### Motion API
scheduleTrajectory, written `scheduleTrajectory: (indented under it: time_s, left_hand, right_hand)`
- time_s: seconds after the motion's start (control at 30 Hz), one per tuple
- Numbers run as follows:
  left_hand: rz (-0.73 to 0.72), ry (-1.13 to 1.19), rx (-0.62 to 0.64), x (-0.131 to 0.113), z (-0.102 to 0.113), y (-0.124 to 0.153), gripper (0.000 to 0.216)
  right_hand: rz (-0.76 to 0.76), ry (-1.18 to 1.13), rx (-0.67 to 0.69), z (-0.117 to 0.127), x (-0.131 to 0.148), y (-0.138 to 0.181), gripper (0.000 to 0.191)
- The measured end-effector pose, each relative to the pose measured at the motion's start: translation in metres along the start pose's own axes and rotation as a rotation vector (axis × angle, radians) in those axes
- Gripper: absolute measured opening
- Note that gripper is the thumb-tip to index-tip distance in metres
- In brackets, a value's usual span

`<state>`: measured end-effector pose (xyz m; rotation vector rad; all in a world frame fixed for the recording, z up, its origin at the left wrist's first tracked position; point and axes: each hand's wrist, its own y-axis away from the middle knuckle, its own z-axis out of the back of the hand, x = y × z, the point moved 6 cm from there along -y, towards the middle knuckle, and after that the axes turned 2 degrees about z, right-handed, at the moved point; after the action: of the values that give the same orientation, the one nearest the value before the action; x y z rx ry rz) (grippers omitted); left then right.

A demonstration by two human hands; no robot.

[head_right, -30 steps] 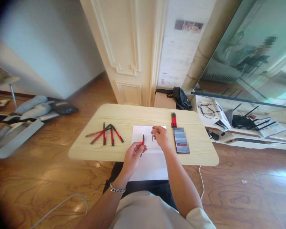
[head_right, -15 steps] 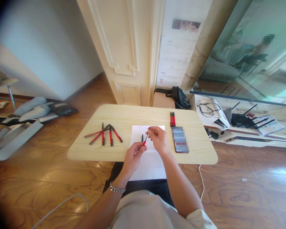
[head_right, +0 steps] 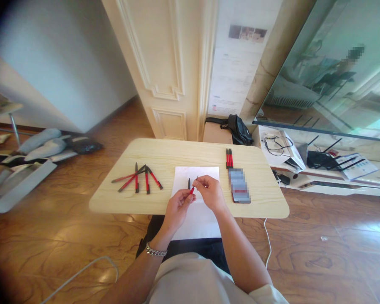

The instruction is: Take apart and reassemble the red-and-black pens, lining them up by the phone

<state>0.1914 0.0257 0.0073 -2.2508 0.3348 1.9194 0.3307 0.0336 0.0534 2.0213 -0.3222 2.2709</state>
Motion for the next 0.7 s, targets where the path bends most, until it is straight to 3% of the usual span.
scheduleTrajectory:
  time_s: [0.4, 0.57, 0.7]
  left_hand:
    - [0.050, 0.076, 0.007, 0.006, 0.003, 0.007, 0.029]
    - [0.055, 0.090, -0.019, 0.005, 0.009, 0.008, 0.029]
    - [0.045, 0.087, -0.036, 0.002, 0.014, 0.008, 0.030]
  right_hand:
    - [-0.050, 0.079, 0.052, -0.003, -0.012, 0.000, 0.027]
    - [-0.066, 0.076, 0.210, -0.006, -0.019, -0.007, 0.028]
    - [-0.099, 0.448, 0.083, 0.000, -0.031, -0.024, 0.021]
